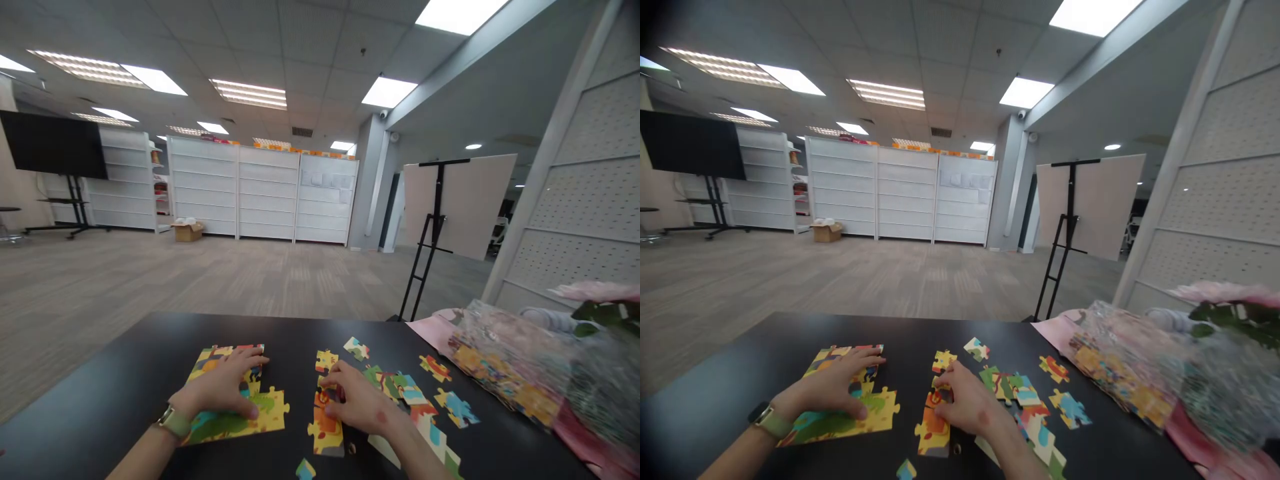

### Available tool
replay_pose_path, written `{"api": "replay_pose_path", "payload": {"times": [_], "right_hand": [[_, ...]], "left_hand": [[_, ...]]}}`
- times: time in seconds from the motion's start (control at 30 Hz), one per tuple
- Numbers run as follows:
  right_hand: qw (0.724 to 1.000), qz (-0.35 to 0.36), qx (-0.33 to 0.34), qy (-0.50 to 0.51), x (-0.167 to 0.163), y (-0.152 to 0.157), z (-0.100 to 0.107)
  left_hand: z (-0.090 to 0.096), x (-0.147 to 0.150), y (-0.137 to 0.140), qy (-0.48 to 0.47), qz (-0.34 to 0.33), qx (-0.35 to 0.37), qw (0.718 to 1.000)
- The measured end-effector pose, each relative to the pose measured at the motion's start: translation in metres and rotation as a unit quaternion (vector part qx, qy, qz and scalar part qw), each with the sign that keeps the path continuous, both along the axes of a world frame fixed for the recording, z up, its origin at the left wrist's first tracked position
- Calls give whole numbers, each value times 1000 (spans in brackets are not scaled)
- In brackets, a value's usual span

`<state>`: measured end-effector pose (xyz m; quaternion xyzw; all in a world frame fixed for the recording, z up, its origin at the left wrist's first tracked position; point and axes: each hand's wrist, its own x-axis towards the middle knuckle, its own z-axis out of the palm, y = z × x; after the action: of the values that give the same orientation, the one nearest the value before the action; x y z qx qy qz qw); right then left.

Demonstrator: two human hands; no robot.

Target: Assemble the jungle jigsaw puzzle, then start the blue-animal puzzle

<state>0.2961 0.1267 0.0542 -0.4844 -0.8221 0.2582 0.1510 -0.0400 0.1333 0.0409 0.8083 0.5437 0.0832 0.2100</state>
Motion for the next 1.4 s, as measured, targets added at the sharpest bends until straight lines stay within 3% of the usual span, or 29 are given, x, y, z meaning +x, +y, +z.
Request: {"api": "replay_pose_path", "payload": {"times": [0.23, 0.67, 0.73, 0.87, 0.93, 1.0, 1.2, 1.4], "right_hand": [[1000, -13, -11, 0, -5, -1, 0], [999, 27, 9, 18, 1, 4, -8], [1000, 9, 15, 24, 1, 7, -9], [999, -12, 36, 11, -1, 10, -14], [999, -10, 48, 10, -2, 11, -16], [998, -12, 55, 15, -3, 12, -17], [999, -13, 46, 19, -3, 13, -13], [998, -14, 49, 24, -2, 14, -15]], "left_hand": [[-7, -3, 2, -9, 3, 14, 1000], [11, 5, -7, 7, 6, -17, 1000], [17, 18, -13, -10, -20, 7, 1000], [21, 71, -30, -104, -145, 87, 980], [17, 99, -35, -85, -203, 106, 970], [12, 118, -37, -62, -218, 123, 966], [9, 120, -39, -50, -220, 146, 963], [15, 119, -32, -26, -275, 156, 948]]}}
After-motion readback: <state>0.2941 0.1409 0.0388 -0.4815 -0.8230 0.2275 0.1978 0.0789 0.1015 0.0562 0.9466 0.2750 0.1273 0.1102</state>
